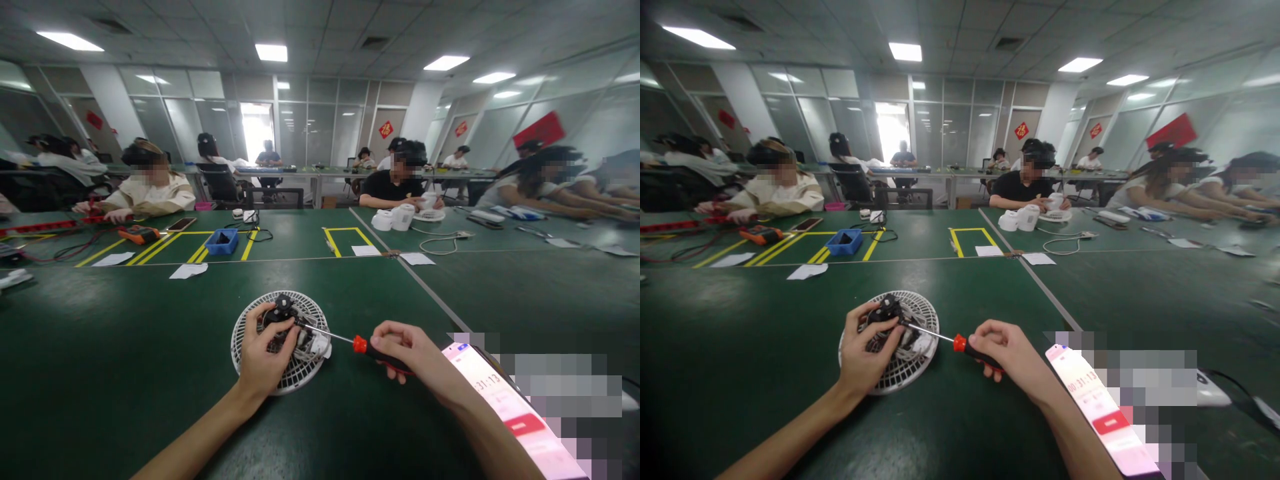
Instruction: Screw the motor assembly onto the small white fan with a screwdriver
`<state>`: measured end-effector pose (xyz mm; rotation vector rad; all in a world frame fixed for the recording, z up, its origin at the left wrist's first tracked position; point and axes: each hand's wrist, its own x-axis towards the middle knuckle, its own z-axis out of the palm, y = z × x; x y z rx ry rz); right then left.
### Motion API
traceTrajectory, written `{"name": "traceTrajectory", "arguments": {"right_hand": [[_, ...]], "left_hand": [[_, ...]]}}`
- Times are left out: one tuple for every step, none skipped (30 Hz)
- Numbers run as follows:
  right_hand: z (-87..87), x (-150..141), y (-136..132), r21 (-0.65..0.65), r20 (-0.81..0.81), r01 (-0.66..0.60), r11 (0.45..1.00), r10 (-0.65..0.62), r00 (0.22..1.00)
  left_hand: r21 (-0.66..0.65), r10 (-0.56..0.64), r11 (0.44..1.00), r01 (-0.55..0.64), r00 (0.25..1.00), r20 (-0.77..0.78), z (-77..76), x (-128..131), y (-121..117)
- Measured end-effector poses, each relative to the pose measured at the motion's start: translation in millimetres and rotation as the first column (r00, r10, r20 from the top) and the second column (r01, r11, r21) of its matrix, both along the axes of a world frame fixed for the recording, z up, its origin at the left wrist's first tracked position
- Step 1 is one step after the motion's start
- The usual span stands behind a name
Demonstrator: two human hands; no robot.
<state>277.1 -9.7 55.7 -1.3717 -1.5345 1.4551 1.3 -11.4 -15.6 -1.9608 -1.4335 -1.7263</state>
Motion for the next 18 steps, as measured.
{"name": "traceTrajectory", "arguments": {"right_hand": [[-1.0, -0.9, 0.4, 0.001, -0.016, 0.018, 1.000, -0.018, 1.000], [-1.8, -2.0, 0.8, 0.002, -0.036, 0.045, 0.999, -0.045, 0.998], [-2.4, -3.1, 1.1, -0.002, -0.059, 0.075, 0.997, -0.075, 0.995], [-2.8, -4.2, 1.4, -0.011, -0.083, 0.107, 0.994, -0.108, 0.991], [-2.9, -5.3, 1.5, -0.024, -0.106, 0.138, 0.990, -0.139, 0.985], [-2.9, -6.4, 1.6, -0.040, -0.125, 0.162, 0.986, -0.165, 0.978], [-3.0, -7.2, 1.7, -0.054, -0.141, 0.179, 0.982, -0.185, 0.973], [-3.4, -7.9, 1.8, -0.062, -0.153, 0.190, 0.980, -0.198, 0.968], [-4.0, -8.4, 2.0, -0.064, -0.164, 0.197, 0.978, -0.205, 0.965], [-5.0, -8.7, 2.4, -0.059, -0.173, 0.199, 0.978, -0.207, 0.963], [-6.1, -8.8, 2.9, -0.049, -0.182, 0.197, 0.979, -0.203, 0.962], [-7.3, -8.6, 3.4, -0.037, -0.190, 0.195, 0.980, -0.198, 0.962], [-8.3, -8.2, 3.9, -0.023, -0.199, 0.192, 0.981, -0.193, 0.961], [-9.1, -7.6, 4.4, -0.011, -0.208, 0.188, 0.982, -0.186, 0.960], [-9.5, -6.8, 4.7, -0.001, -0.216, 0.184, 0.983, -0.180, 0.960], [-9.6, -5.8, 4.9, 0.009, -0.223, 0.182, 0.983, -0.175, 0.959], [-9.3, -4.8, 5.1, 0.020, -0.233, 0.184, 0.983, -0.175, 0.957], [-8.9, -3.8, 5.1, 0.030, -0.243, 0.190, 0.981, -0.178, 0.954]], "left_hand": [[0.002, 0.000, 1.000, 0.000, 1.000, -0.003, 0.4, 0.0, -0.2], [0.005, 0.002, 1.000, -0.002, 1.000, -0.006, 0.9, 0.1, -0.4], [0.009, 0.006, 1.000, -0.006, 1.000, -0.009, 1.5, 0.3, -0.6], [0.013, 0.011, 1.000, -0.011, 1.000, -0.010, 2.0, 0.6, -0.9], [0.018, 0.017, 1.000, -0.017, 1.000, -0.010, 2.6, 1.0, -1.2], [0.022, 0.023, 0.999, -0.023, 1.000, -0.006, 3.0, 1.3, -1.4], [0.023, 0.028, 0.999, -0.028, 1.000, -0.001, 3.3, 1.6, -1.7], [0.022, 0.032, 0.999, -0.032, 0.999, 0.004, 3.5, 1.7, -1.9], [0.018, 0.036, 0.999, -0.036, 0.999, 0.008, 3.6, 1.7, -2.0], [0.010, 0.041, 0.999, -0.041, 0.999, 0.009, 3.7, 1.5, -2.0], [0.001, 0.047, 0.999, -0.047, 0.999, 0.006, 3.8, 1.1, -1.8], [-0.008, 0.052, 0.999, -0.052, 0.999, -0.001, 4.1, 0.5, -1.6], [-0.013, 0.056, 0.998, -0.056, 0.998, -0.012, 4.4, -0.2, -1.3], [-0.012, 0.057, 0.998, -0.057, 0.998, -0.024, 4.9, -1.0, -1.0], [-0.004, 0.054, 0.999, -0.054, 0.998, -0.037, 5.4, -1.7, -0.7], [0.007, 0.049, 0.999, -0.048, 0.998, -0.049, 6.0, -2.3, -0.4], [0.019, 0.043, 0.999, -0.042, 0.997, -0.058, 6.5, -2.7, -0.1], [0.026, 0.037, 0.999, -0.036, 0.997, -0.064, 6.9, -2.9, 0.0]]}}
